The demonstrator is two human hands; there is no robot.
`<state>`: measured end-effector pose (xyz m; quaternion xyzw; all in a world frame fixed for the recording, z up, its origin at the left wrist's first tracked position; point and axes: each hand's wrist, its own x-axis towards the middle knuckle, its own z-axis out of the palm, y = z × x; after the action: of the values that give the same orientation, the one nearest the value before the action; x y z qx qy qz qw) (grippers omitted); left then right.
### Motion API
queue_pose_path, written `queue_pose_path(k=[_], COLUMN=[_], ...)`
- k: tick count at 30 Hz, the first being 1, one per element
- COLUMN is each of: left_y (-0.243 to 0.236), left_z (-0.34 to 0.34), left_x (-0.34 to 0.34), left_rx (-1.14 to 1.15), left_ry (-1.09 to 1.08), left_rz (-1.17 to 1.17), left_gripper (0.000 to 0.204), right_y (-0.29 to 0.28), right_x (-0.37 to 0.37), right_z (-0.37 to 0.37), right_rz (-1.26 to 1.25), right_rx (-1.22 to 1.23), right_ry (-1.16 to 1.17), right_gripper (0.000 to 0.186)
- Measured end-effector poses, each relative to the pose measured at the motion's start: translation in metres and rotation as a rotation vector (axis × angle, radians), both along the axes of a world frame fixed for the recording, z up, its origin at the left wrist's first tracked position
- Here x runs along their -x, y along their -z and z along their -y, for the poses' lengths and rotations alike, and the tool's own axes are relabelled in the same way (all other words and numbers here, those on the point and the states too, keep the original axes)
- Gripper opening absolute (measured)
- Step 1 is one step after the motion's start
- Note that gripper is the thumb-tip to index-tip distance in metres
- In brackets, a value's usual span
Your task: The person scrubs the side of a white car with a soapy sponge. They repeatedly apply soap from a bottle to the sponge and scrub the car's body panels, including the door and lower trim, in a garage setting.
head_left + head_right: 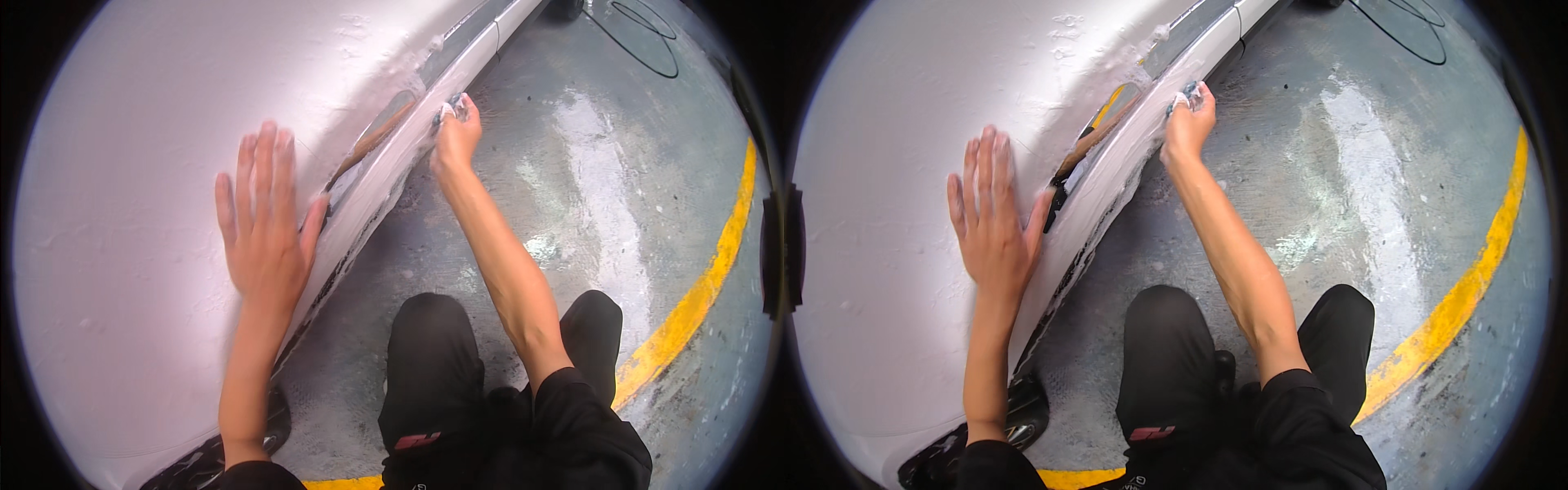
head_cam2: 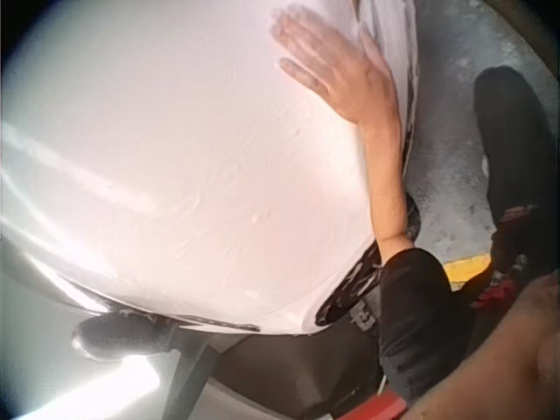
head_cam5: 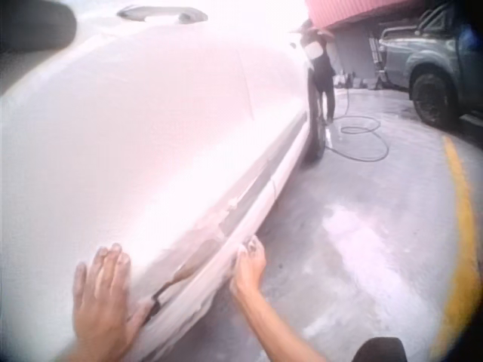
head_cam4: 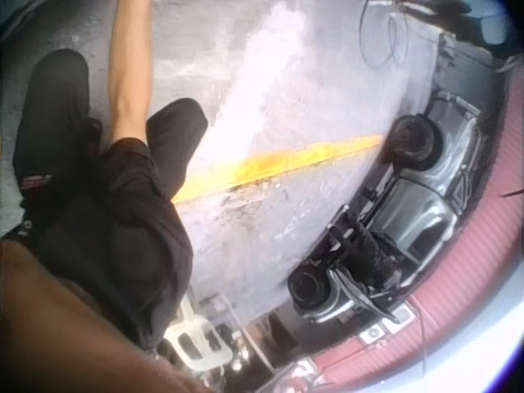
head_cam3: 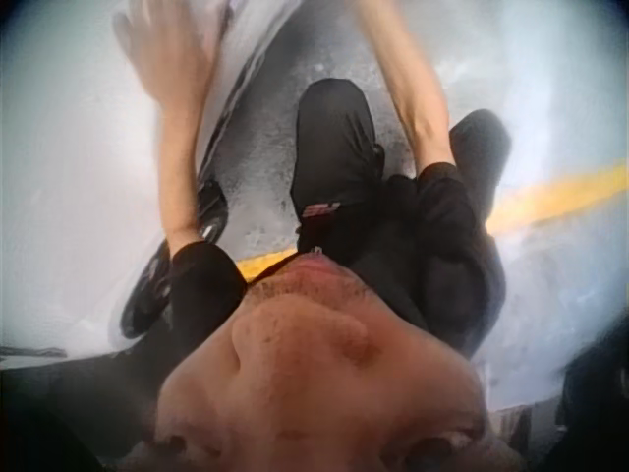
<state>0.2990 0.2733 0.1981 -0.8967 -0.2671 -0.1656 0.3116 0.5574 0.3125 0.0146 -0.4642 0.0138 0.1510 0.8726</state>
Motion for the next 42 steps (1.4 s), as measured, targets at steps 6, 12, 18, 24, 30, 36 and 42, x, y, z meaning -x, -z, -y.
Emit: queue_pose_path(k=[6,12,18,24,30,36,42], left_y=[0.015,0.082,0.154,0.211,0.230,0.264,0.295], left_z=[-0.014,0.017,0.033,0.022,0.149,0.296,0.349], left_x=[-0.031,-0.042,-0.087,0.023,0.229,0.301,0.280], left_rx=[0.138,1.084,1.393,1.240,1.275,1.522,1.493], left_ry=[0.211,0.537,0.321,-0.232,-0.456,-1.131,-1.412], left_rz=[0.019,0.013,0.330,0.331,0.161,0.335,0.647], left_gripper=[0.069,0.045,0.021,0.027,0.046,0.047,0.047], right_y=[0.006,-0.002,0.056,0.109,0.106,0.139,0.200], right_x=[-0.043,-0.084,-0.126,-0.098,-0.072,-0.027,0.032], right_z=[0.036,0.101,0.159,0.147,0.104,0.089,0.082], right_rz=[-0.241,-0.030,-0.076,-0.186,-0.089,-0.161,-0.373], right_rx=[-0.283,-0.179,-0.089,0.246,-0.048,0.074,-0.291], right_ry=[-0.345,-0.437,-0.487,-0.489,-0.592,-0.889,-1.115], right_gripper=[0.047,0.041,0.029,0.029,0.027,0.028,0.040])
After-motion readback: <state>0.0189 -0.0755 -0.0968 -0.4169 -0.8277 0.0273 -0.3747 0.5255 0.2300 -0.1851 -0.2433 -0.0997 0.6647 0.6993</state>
